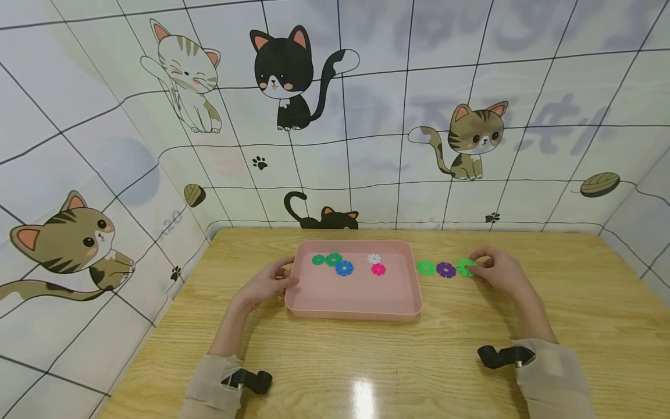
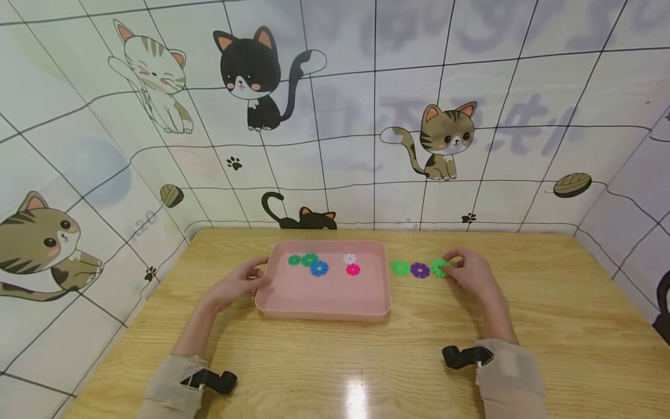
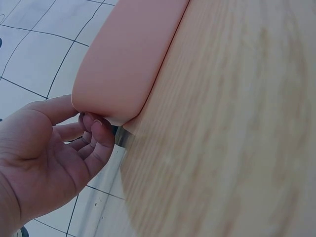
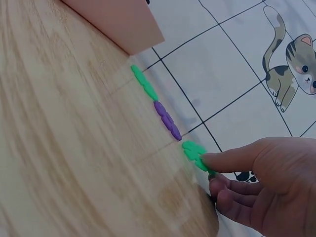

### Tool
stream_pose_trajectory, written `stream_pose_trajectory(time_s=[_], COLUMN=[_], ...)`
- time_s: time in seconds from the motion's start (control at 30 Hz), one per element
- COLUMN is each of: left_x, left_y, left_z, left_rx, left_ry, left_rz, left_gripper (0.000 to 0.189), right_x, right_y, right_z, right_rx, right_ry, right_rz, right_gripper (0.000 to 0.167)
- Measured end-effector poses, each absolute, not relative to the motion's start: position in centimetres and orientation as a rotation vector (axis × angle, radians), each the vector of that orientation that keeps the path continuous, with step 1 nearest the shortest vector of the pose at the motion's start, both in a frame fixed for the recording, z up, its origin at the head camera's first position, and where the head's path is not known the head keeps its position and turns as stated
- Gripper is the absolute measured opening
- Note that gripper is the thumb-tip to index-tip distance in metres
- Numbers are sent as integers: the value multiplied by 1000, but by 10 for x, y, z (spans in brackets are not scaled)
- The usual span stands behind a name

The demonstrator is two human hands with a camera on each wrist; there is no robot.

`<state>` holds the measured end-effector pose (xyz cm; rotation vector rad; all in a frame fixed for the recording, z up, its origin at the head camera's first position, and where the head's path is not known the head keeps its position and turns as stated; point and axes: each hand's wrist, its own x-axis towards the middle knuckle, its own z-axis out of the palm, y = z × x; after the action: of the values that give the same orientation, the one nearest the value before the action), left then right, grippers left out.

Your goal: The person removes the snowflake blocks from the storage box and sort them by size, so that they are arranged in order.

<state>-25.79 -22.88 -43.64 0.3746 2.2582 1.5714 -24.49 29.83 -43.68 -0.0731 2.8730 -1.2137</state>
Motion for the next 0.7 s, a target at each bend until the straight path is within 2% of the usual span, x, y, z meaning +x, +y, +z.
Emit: stream_pose_trajectory(time_s=[0.7], left_x=[-256], left_y=[-228], left_z=[-433], left_rx=[386], left_ry=[2271], left_rz=[1563], left_gripper=[65], right_x=[-241], right_y=[299], right_z=[-437], right_rx=[-86], right_ry=[2902], right_rz=[-1087], right_gripper=[37])
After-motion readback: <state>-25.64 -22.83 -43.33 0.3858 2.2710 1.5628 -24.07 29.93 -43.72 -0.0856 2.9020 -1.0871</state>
